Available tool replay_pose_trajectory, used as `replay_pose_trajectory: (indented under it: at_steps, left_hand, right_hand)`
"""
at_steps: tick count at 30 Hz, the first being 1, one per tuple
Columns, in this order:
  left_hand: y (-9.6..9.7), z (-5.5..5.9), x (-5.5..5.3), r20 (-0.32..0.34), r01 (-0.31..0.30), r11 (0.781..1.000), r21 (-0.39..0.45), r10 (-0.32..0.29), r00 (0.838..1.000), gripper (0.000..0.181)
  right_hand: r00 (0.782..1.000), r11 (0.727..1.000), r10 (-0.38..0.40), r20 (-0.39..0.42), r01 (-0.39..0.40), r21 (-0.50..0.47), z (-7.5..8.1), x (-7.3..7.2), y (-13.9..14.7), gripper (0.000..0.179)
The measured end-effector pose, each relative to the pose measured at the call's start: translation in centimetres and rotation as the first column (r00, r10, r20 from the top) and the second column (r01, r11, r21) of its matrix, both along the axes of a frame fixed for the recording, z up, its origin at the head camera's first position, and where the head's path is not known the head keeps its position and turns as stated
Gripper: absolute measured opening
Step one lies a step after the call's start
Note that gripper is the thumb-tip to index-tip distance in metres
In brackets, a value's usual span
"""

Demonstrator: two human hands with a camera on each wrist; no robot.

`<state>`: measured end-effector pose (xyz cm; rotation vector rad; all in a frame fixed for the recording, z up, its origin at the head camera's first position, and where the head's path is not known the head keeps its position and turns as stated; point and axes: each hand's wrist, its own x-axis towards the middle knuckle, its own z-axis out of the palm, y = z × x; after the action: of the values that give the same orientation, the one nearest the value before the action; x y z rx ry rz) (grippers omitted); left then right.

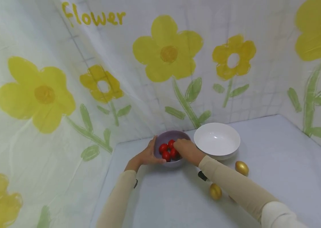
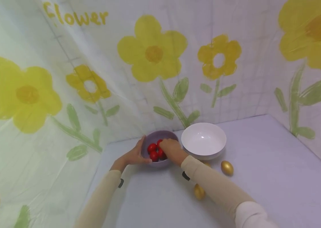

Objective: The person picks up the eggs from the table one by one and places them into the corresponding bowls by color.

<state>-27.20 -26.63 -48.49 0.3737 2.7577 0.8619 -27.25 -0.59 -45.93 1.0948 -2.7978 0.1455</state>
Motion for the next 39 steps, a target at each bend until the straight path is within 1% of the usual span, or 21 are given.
replay_pose_trajectory:
  at_steps: [3, 7, 9, 14, 16, 17, 19, 21, 23, 24, 26, 28, 30, 32, 34, 36, 39]
  left_hand:
    - [0.2, 0.2, -0.1, 0.011, -0.002, 1.000, -0.001, 0.002, 1.000, 0.142]
    - [0.2, 0.2, 0.0, 0.031, -0.020, 1.000, -0.008, 0.020, 0.999, 0.142]
    - [0.1, 0.2, 0.0, 0.030, -0.023, 1.000, -0.007, 0.023, 0.999, 0.142]
    - [0.2, 0.3, -0.2, 0.008, -0.002, 1.000, 0.001, 0.002, 1.000, 0.143]
    - [0.2, 0.4, -0.2, 0.000, 0.005, 1.000, 0.007, -0.005, 1.000, 0.144]
    - [0.2, 0.4, -0.2, 0.000, 0.007, 1.000, 0.010, -0.007, 1.000, 0.144]
    - [0.1, 0.4, -0.1, -0.003, 0.009, 1.000, 0.011, -0.009, 1.000, 0.144]
    - [0.1, 0.4, 0.0, 0.004, 0.005, 1.000, 0.013, -0.005, 1.000, 0.143]
    - [0.1, 0.2, 0.0, 0.008, 0.000, 1.000, 0.008, 0.000, 1.000, 0.141]
    - [0.1, 0.2, 0.0, 0.010, -0.001, 1.000, 0.007, 0.001, 1.000, 0.141]
    - [0.0, 0.1, 0.1, 0.015, 0.001, 1.000, 0.019, -0.001, 1.000, 0.140]
    - [-0.1, 0.2, 0.1, 0.014, 0.004, 1.000, 0.026, -0.004, 1.000, 0.140]
    - [-0.3, 0.3, 0.1, 0.012, 0.003, 0.999, 0.034, -0.003, 1.000, 0.141]
    - [-0.3, 0.5, 0.2, 0.008, 0.000, 0.999, 0.039, 0.000, 1.000, 0.143]
    - [-0.4, 0.5, 0.1, 0.004, -0.003, 0.999, 0.036, 0.003, 1.000, 0.145]
    - [-0.4, 0.3, 0.1, -0.001, 0.000, 0.999, 0.041, 0.000, 1.000, 0.145]
    - [-0.1, 0.0, 0.4, 0.010, 0.004, 0.998, 0.066, -0.005, 1.000, 0.143]
  right_hand:
    - [1.000, 1.000, -0.005, 0.007, 0.005, 0.003, 0.1, -0.1, 0.1, 0.021]
    - [1.000, 1.000, -0.006, 0.018, 0.006, 0.006, 0.3, -0.1, -0.1, 0.021]
    - [1.000, 1.000, -0.006, 0.007, 0.006, 0.006, 0.3, -0.2, -0.3, 0.020]
    - [0.999, 1.000, -0.018, -0.044, 0.017, -0.003, 0.2, -0.3, -0.2, 0.018]
    - [0.999, 1.000, -0.019, -0.048, 0.018, -0.011, 0.1, -0.3, -0.1, 0.019]
    - [0.999, 1.000, -0.022, -0.033, 0.021, -0.022, 0.2, -0.4, 0.0, 0.020]
    - [0.999, 0.998, -0.021, 0.035, 0.024, -0.065, 0.5, -0.4, 0.5, 0.023]
    - [0.988, 0.990, -0.001, 0.153, 0.023, -0.140, 1.0, -0.6, 1.4, 0.025]
    - [0.970, 0.973, 0.044, 0.238, 0.013, -0.232, 1.8, -0.9, 2.9, 0.034]
    - [0.962, 0.960, 0.078, 0.263, -0.001, -0.281, 2.2, -1.2, 4.0, 0.040]
    - [0.950, 0.935, 0.136, 0.282, -0.029, -0.355, 3.1, -1.9, 6.6, 0.054]
    - [0.951, 0.914, 0.156, 0.266, -0.037, -0.403, 4.1, -2.9, 9.6, 0.071]
    - [0.952, 0.902, 0.137, 0.274, -0.006, -0.431, 5.1, -4.1, 12.6, 0.082]
    - [0.948, 0.899, 0.088, 0.307, 0.058, -0.435, 5.8, -5.1, 15.6, 0.093]
    - [0.940, 0.900, 0.040, 0.340, 0.114, -0.422, 6.1, -5.9, 18.1, 0.102]
    - [0.931, 0.904, 0.010, 0.365, 0.147, -0.402, 5.7, -6.4, 20.1, 0.112]
    - [0.919, 0.920, 0.005, 0.393, 0.149, -0.361, 4.5, -6.3, 22.3, 0.125]
